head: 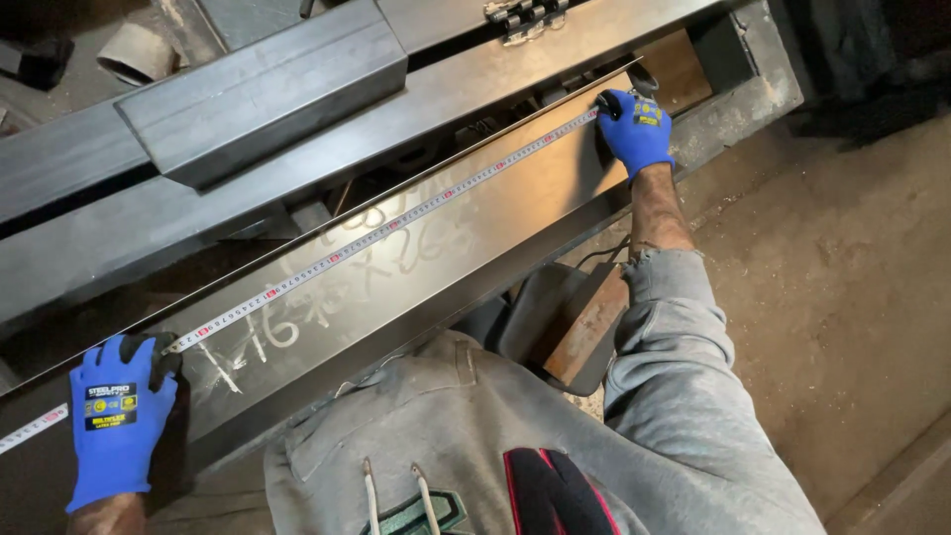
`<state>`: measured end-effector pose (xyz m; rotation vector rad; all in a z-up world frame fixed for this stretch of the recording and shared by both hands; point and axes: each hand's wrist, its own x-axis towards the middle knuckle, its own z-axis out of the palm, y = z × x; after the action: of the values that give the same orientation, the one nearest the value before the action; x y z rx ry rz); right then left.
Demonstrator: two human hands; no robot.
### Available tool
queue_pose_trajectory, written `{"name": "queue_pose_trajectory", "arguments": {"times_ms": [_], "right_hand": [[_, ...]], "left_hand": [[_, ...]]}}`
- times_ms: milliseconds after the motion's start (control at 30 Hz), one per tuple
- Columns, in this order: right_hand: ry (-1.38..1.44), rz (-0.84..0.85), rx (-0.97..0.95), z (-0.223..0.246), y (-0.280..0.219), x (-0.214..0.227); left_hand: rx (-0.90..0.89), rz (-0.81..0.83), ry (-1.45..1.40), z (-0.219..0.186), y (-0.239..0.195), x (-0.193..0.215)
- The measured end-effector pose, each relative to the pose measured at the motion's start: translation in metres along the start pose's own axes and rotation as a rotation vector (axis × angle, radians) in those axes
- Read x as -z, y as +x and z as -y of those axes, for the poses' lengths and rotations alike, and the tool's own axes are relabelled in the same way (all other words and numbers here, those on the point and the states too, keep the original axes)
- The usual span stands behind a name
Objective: Measuring and marking dimensions on metal beams using a tape measure and a marker.
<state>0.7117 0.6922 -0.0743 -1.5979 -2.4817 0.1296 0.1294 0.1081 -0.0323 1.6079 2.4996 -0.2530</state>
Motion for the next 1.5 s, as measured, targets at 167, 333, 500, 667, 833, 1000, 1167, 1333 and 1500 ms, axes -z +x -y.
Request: {"name": "queue_pose_trajectory", "arguments": {"times_ms": [167, 333, 500, 667, 833, 1000, 1167, 1333, 1500], "right_hand": [[-0.027, -0.04, -0.052, -0.01, -0.012, 0.007], [0.039, -0.058, -0.066, -0.006, -0.016, 0.007], [-0.079, -0.009, -0.051, -0.013, -0.018, 0.012], [-0.054, -0.026, -0.055, -0.01, -0.022, 0.013], [-0.016, -0.101, 0.001, 0.005, -0.029, 0.015], [0.27, -0.278, -0.089, 0.086, -0.068, 0.038], [0.265, 0.073, -0.058, 0.209, -0.15, 0.049], [0.429, 0.135, 0.13, 0.289, -0.197, 0.029], [0.475, 0.168, 0.05, 0.311, -0.197, 0.023]], "left_hand": [[-0.079, -0.078, 0.01, 0.015, 0.0, -0.018], [-0.043, -0.038, -0.005, 0.012, -0.004, -0.011], [0.006, 0.018, 0.093, 0.003, -0.003, -0.009], [-0.036, -0.066, -0.04, 0.007, -0.003, -0.008], [-0.043, -0.085, -0.017, 0.001, -0.005, -0.006], [-0.037, -0.107, -0.035, -0.013, 0.0, 0.014], [-0.042, -0.15, -0.088, -0.014, -0.004, 0.006], [-0.036, -0.156, -0.097, -0.017, -0.007, 0.008], [-0.055, -0.166, -0.11, -0.016, -0.008, 0.006]]}}
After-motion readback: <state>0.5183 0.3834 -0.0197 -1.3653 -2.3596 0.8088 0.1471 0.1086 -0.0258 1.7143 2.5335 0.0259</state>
